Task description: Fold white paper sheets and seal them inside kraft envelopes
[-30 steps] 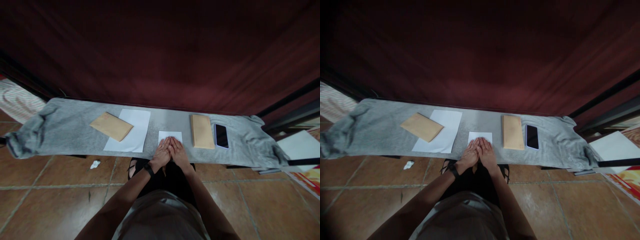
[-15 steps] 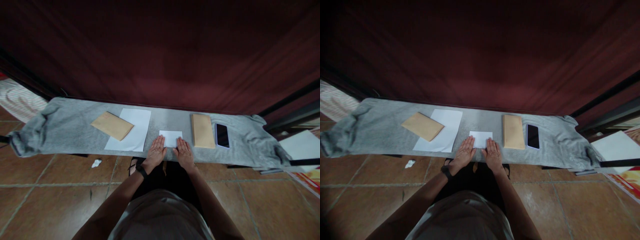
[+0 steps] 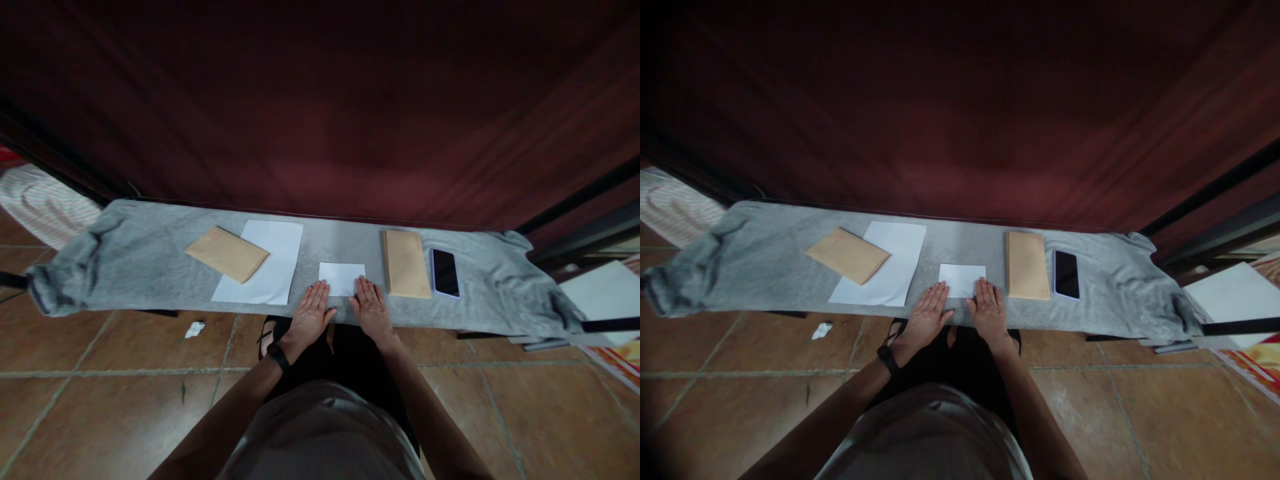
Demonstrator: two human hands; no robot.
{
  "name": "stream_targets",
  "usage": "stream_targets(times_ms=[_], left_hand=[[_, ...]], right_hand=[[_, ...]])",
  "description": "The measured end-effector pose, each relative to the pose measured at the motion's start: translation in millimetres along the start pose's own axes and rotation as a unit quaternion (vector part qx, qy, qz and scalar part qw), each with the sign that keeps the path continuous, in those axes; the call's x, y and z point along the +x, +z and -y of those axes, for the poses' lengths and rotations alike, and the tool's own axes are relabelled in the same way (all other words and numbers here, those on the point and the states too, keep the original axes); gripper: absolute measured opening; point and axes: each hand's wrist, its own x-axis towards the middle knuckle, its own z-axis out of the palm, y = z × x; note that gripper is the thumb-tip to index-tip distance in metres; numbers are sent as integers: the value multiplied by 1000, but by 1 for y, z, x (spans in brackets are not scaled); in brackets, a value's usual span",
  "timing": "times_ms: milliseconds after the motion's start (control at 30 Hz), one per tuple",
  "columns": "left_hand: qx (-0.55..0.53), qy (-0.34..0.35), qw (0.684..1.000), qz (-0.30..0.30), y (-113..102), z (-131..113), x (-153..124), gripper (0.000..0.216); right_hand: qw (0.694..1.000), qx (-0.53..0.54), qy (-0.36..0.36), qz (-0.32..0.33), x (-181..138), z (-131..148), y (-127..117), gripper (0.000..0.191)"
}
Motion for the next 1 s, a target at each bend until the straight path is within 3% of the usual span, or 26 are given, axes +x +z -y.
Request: stream_targets(times_ms=[133,333,433,767,900,1000], left_hand=[[-6,6,1000,-2,0,0,-10,63],[-19,14,1000,8,4,4,-11,59],[-27,19,999,8,5,5,-15,56],[-21,26,999,16,0,5,-17,54],[-15,18,999,22,1,4,-18,55],[-12,16,999,27,2,4,-20,52]], right_hand=[[999,26,0,18,10,5,-6,54],[978,100,-130,128,40,31,-1,48],[971,93,-158,151,54,39,8,48],[978,58,-128,151,87,42,24,50],[986,56,-89,131,76,49,24,51],[985,54,-105,126,58,50,17,51]])
